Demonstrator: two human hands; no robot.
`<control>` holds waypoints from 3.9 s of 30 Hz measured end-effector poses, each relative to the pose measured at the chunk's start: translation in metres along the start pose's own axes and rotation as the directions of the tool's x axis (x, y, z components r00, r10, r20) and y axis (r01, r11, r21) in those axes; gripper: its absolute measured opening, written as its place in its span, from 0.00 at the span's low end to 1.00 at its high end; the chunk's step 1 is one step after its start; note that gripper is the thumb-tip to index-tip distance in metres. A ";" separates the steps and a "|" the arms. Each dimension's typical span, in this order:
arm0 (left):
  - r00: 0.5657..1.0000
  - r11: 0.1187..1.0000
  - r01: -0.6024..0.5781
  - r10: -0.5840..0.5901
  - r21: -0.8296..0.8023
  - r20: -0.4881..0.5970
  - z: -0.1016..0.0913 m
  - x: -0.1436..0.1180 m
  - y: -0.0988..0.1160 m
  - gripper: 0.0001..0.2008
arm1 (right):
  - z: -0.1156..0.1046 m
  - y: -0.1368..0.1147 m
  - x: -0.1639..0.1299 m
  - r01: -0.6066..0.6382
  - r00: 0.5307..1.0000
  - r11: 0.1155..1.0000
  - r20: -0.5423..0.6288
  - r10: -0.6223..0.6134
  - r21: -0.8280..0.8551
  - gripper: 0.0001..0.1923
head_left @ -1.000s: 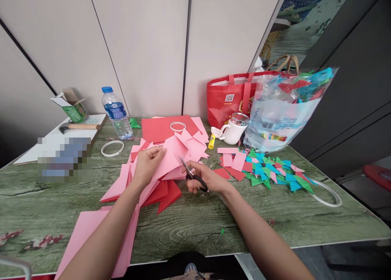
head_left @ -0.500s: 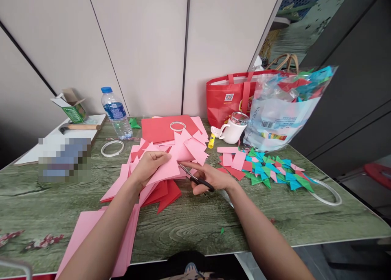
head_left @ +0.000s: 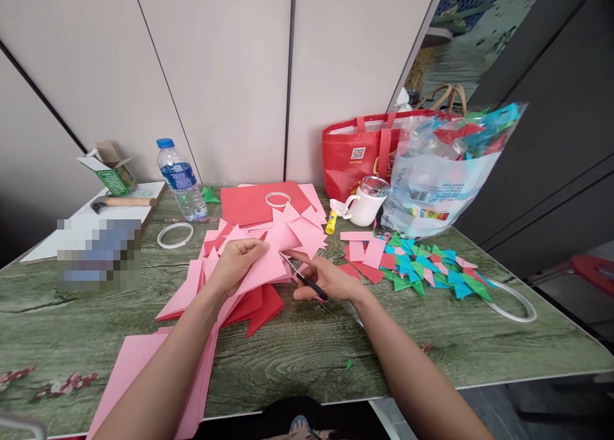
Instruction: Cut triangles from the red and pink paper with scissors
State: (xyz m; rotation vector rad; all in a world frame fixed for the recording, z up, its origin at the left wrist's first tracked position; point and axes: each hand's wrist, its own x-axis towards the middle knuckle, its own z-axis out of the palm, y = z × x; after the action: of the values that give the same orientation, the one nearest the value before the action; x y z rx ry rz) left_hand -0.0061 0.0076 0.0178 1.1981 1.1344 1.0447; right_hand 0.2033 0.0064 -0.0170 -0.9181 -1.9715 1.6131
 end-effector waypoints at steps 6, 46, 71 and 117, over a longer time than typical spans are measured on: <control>0.997 0.998 -0.061 0.060 -0.022 -0.053 0.002 0.001 -0.002 0.15 | 0.003 0.002 0.001 0.024 1.000 0.998 -0.010 -0.023 0.058 0.45; 0.990 0.963 -0.141 0.132 0.231 0.054 0.011 -0.002 -0.006 0.16 | 0.024 0.009 0.014 0.076 0.990 0.954 -0.138 -0.037 0.291 0.23; 0.981 0.926 -0.193 0.187 0.324 0.050 0.008 0.000 -0.010 0.20 | 0.033 0.012 0.016 0.067 0.982 0.952 -0.189 -0.009 0.299 0.19; 0.957 0.854 -0.288 0.266 0.433 0.114 0.011 -0.003 -0.007 0.18 | 0.041 0.009 0.020 0.027 0.981 0.919 -0.189 0.052 0.393 0.16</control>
State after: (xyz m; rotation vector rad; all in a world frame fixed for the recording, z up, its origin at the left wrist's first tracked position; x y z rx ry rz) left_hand 0.0049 0.0024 0.0110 1.7891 1.2250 0.9858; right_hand 0.1636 -0.0064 -0.0368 -0.8870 -1.4372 1.7643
